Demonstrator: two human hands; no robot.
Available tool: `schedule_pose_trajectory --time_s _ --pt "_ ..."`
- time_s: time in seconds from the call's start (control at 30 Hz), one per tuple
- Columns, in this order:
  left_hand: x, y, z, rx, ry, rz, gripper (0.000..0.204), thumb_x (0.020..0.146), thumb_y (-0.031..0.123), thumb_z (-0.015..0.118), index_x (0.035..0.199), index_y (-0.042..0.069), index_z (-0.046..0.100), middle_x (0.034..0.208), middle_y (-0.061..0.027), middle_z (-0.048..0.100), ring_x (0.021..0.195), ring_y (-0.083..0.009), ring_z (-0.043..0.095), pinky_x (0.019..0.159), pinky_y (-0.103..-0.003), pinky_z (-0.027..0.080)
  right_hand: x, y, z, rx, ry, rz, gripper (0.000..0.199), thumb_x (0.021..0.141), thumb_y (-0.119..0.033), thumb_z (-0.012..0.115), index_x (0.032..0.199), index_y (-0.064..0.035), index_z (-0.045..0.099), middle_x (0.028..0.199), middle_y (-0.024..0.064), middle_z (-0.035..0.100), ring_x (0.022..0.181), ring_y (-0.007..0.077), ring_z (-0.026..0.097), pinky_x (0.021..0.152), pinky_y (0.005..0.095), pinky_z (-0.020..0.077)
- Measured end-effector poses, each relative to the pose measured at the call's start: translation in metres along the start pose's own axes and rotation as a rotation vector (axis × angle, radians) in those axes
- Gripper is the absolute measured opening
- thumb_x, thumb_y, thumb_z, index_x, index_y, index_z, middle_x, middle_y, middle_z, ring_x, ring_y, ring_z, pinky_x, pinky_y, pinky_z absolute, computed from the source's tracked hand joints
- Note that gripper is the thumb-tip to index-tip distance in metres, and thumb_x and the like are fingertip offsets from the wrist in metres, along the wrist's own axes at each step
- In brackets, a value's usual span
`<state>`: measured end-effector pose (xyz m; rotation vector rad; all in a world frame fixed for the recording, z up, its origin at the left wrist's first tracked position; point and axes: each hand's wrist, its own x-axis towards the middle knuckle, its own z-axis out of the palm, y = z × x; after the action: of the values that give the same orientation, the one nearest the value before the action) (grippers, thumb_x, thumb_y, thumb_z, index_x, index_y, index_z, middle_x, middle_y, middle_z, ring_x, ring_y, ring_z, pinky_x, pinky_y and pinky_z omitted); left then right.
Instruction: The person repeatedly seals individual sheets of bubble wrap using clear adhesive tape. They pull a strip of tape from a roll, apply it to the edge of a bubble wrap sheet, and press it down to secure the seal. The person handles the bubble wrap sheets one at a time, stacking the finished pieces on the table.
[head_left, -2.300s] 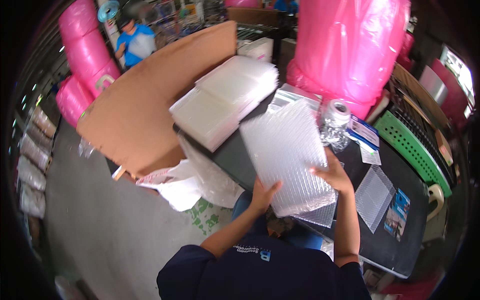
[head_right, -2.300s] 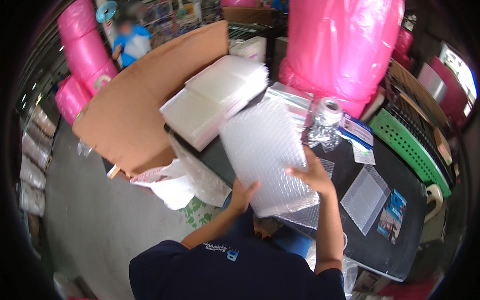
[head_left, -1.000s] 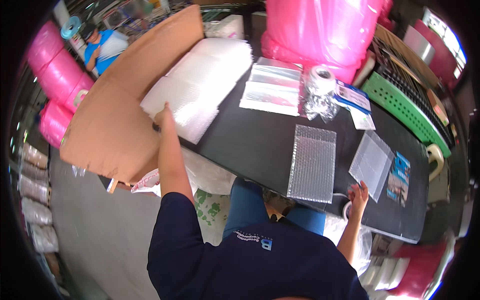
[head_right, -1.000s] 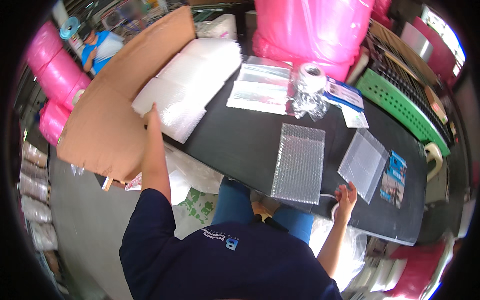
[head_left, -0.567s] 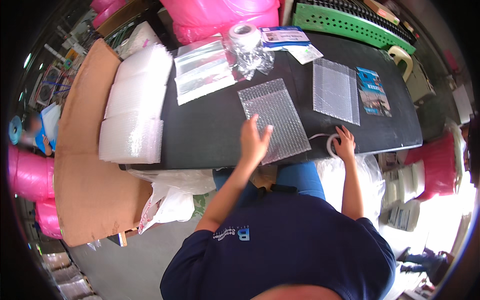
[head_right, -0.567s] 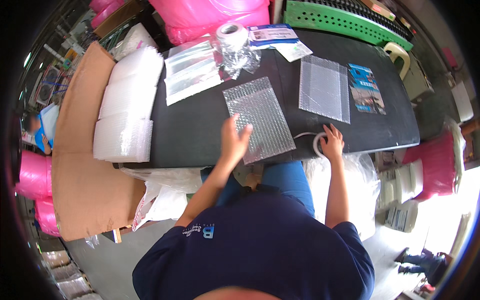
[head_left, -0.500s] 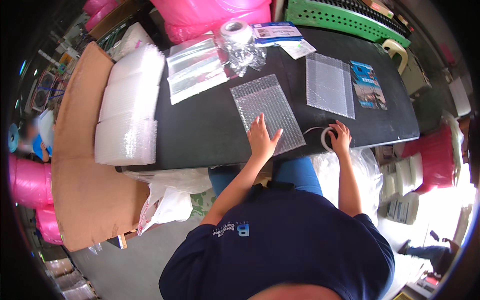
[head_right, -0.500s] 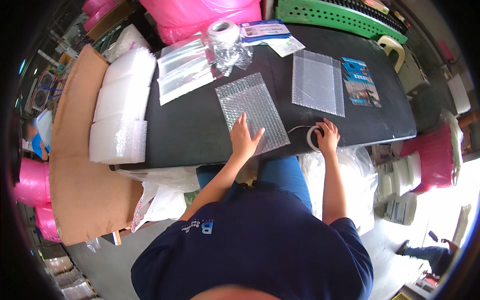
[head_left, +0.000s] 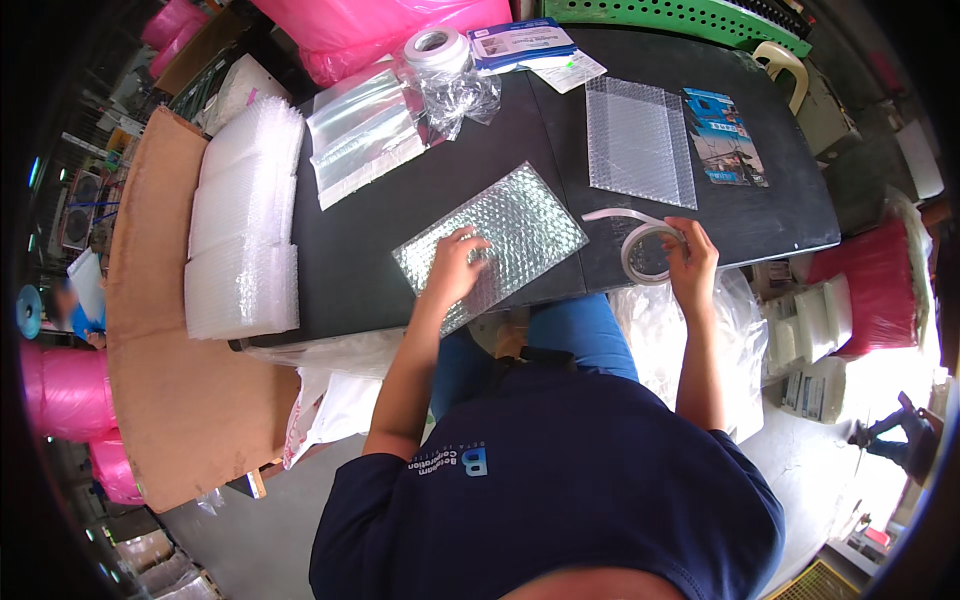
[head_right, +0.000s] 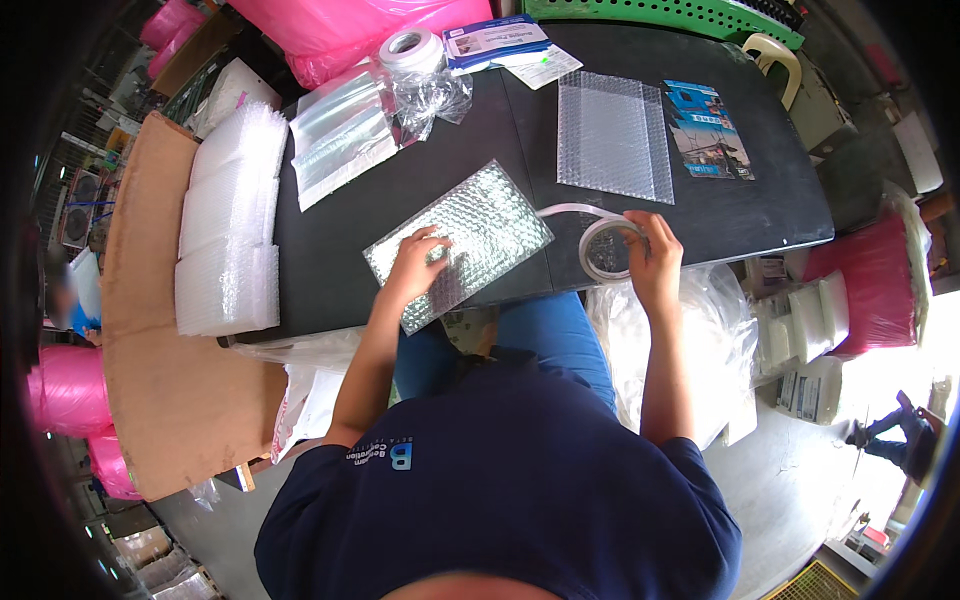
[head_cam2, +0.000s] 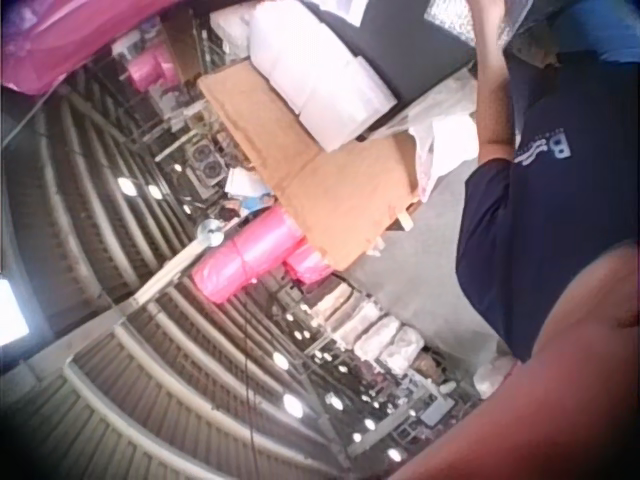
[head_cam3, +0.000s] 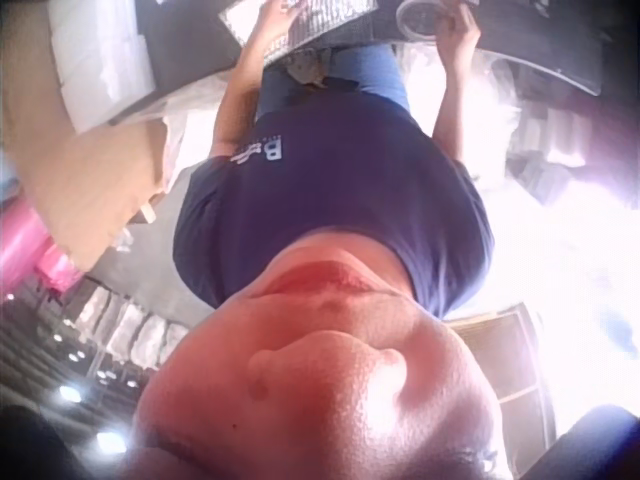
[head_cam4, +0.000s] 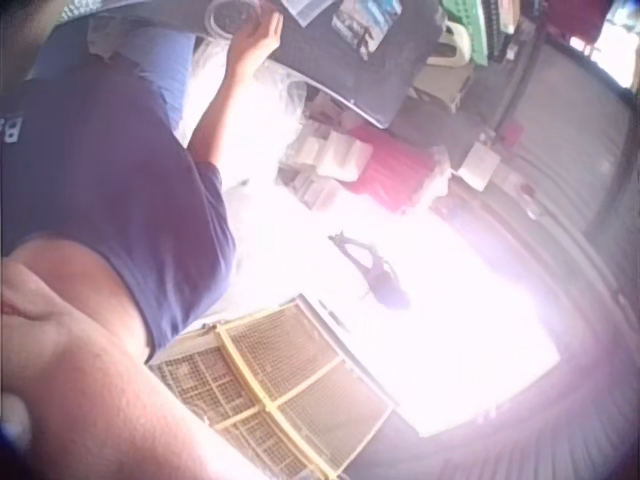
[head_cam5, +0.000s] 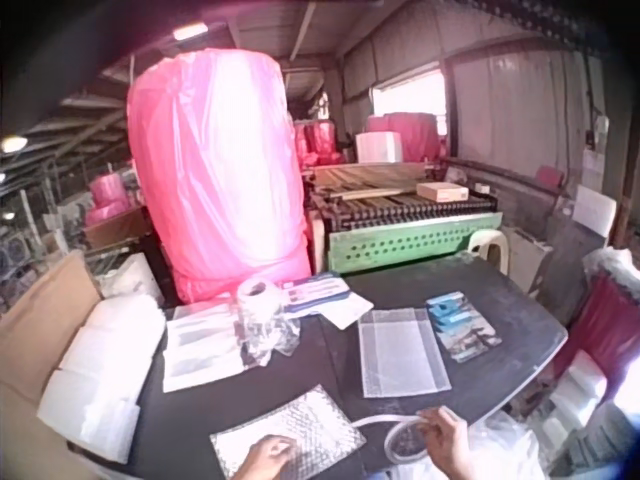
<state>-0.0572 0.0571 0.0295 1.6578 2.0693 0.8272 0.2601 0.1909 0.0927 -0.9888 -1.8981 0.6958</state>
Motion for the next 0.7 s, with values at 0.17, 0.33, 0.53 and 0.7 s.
schedule_pose_trajectory --time_s 0.17,0.33,0.53,0.7 --pt "0.021 0.084 0.008 -1.462 -0.474 -0.672 0.042 0.09 0.037 0.052 0.1 -0.004 0.056 0.096 -0.009 0.058 0.084 -0.0157 0.059 0.081 -0.029 0.05 -0.006 -0.023 0.015 0.009 -0.081 -0.012 0.019 0.076 0.007 0.055 0.094 0.0018 0.059 0.083 0.0136 0.06 0.074 0.0233 0.063 0.063 0.0294 0.0482" --pt "0.037 0.071 0.022 -1.35 -0.369 -0.588 0.016 0.086 0.012 0.059 0.096 0.0 0.057 0.092 -0.0037 0.059 0.084 -0.0114 0.058 0.08 -0.022 0.049 -0.017 -0.026 0.021 0.01 -0.136 -0.117 0.019 0.075 0.006 0.058 0.093 0.0017 0.059 0.083 0.0153 0.059 0.069 0.03 0.061 0.06 0.0327 0.0477" --pt "0.057 0.064 0.005 -1.166 -0.454 -0.462 0.019 0.08 0.002 0.064 0.098 0.002 0.057 0.094 -0.0039 0.06 0.088 -0.0115 0.058 0.083 -0.025 0.049 -0.05 -0.033 0.023 -0.032 -0.204 -0.01 0.02 0.076 0.0 0.062 0.096 -0.0029 0.061 0.078 0.012 0.056 0.063 0.0302 0.058 0.054 0.0359 0.0458" --pt "0.087 0.047 0.026 -0.464 -0.174 -0.02 0.033 0.073 -0.007 0.065 0.101 0.0 0.05 0.087 -0.0069 0.06 0.081 -0.0129 0.06 0.071 -0.026 0.05 -0.072 -0.049 0.032 -0.102 -0.33 0.076 0.022 0.079 -0.005 0.06 0.101 -0.0074 0.061 0.077 0.0099 0.056 0.063 0.0298 0.059 0.055 0.0377 0.0484"
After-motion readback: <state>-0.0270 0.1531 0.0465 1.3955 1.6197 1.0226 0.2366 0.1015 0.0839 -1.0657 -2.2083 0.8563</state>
